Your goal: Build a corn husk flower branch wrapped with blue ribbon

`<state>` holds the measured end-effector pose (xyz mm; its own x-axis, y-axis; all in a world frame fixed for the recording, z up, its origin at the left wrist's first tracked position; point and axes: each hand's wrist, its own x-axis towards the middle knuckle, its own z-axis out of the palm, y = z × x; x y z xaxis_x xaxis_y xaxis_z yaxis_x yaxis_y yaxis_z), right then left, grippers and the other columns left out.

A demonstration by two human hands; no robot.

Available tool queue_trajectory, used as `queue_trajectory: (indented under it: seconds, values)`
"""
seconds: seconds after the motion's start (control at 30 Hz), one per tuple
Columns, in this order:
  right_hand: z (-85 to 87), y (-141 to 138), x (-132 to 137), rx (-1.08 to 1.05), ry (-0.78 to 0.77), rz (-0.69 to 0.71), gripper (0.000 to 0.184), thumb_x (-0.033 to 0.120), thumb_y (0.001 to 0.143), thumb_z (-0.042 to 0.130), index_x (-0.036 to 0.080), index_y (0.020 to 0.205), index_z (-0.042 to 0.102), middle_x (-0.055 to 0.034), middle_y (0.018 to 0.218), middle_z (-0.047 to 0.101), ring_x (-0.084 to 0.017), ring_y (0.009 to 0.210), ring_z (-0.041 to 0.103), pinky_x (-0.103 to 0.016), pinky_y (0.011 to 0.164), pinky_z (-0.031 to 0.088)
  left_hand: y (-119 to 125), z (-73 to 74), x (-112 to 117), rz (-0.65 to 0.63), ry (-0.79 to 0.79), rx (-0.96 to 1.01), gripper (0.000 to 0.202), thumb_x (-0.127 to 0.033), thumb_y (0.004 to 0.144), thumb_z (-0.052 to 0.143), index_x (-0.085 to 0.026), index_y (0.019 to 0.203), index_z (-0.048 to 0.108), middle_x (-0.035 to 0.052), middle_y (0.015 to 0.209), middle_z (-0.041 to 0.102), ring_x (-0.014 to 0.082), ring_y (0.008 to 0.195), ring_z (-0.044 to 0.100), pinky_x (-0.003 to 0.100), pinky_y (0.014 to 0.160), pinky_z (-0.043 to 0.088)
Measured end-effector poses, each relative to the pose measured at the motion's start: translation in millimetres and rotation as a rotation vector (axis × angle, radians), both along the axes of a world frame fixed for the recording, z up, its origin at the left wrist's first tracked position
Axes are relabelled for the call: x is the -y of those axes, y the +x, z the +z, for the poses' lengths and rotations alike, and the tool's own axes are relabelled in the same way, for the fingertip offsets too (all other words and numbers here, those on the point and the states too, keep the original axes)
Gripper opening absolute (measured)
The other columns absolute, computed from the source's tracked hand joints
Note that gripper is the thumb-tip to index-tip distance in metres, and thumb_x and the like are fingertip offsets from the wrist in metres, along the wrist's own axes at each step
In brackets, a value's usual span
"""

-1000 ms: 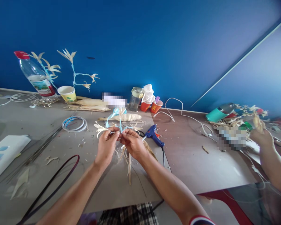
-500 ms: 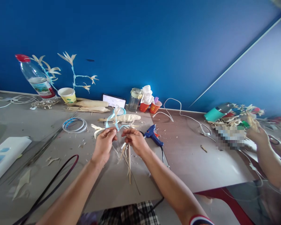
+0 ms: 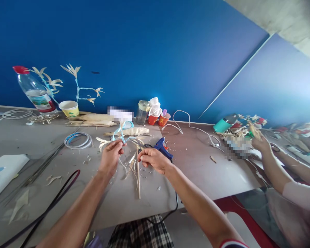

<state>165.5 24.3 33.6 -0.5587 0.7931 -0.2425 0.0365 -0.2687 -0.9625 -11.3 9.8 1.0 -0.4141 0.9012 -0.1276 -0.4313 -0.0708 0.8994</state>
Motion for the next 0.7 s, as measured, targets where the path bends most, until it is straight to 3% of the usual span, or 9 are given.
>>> queue_trajectory:
  seconds: [0.13, 0.23, 0.37, 0.53, 0.63, 0.7]
  values:
    - [-5.3, 14, 8, -0.071, -0.077, 0.055, 0.017, 0.02, 0.061, 0.071, 0.015, 0.067, 0.057, 0.0039, 0.06, 0.056, -0.004, 0.046, 0.045, -0.019, 0.047, 0.031, 2, -2.8, -1, -0.015, 0.035, 0.028, 0.032, -0.033, 0.055, 0.08, -0.013, 0.076, 0.067, 0.0033, 0.07, 0.066, 0.0061, 0.05, 0.048, 0.022, 0.05, 0.037]
    - [-9.4, 13, 5, -0.13, -0.076, -0.024, 0.024, 0.022, 0.059, 0.075, 0.016, 0.068, 0.054, 0.0056, 0.059, 0.053, -0.006, 0.05, 0.048, -0.021, 0.053, 0.036, 2, -6.1, -3, -0.027, 0.022, 0.044, 0.033, -0.033, 0.055, 0.081, -0.013, 0.077, 0.067, 0.0035, 0.072, 0.066, 0.0057, 0.05, 0.048, 0.022, 0.051, 0.037]
    - [-5.9, 13, -10, -0.034, 0.183, -0.326, 0.012, 0.026, 0.066, 0.066, 0.016, 0.069, 0.06, 0.0006, 0.069, 0.06, -0.011, 0.066, 0.056, -0.025, 0.068, 0.043, 0, -8.3, -4, -0.022, 0.007, 0.065, 0.032, -0.031, 0.054, 0.082, -0.012, 0.076, 0.068, 0.0033, 0.071, 0.066, 0.0059, 0.051, 0.049, 0.021, 0.051, 0.036]
    - [-4.9, 34, -28, 0.157, 0.422, -0.305, 0.031, 0.031, 0.069, 0.065, 0.017, 0.096, 0.066, -0.0024, 0.088, 0.064, -0.014, 0.076, 0.057, -0.029, 0.075, 0.045, 1, -5.8, -4, -0.018, -0.002, 0.077, 0.031, -0.03, 0.052, 0.083, -0.012, 0.073, 0.068, 0.0034, 0.07, 0.065, 0.0072, 0.055, 0.051, 0.02, 0.051, 0.036]
    - [-15.1, 49, -34, 0.343, 0.608, -0.37, 0.017, 0.024, 0.072, 0.053, 0.018, 0.079, 0.068, -0.003, 0.082, 0.066, -0.015, 0.076, 0.057, -0.029, 0.075, 0.045, 2, -4.5, -3, -0.024, -0.007, 0.082, 0.032, -0.03, 0.051, 0.083, -0.012, 0.073, 0.068, 0.0038, 0.07, 0.066, 0.0067, 0.053, 0.049, 0.02, 0.051, 0.036]
    - [-22.1, 57, -37, 0.399, 0.594, -0.396, 0.022, 0.019, 0.069, 0.045, 0.018, 0.072, 0.067, -0.0025, 0.075, 0.065, -0.014, 0.069, 0.057, -0.027, 0.07, 0.045, 3, -4.7, -2, -0.042, 0.002, 0.084, 0.033, -0.031, 0.052, 0.083, -0.012, 0.074, 0.068, 0.0041, 0.07, 0.067, 0.0064, 0.052, 0.048, 0.021, 0.051, 0.036]
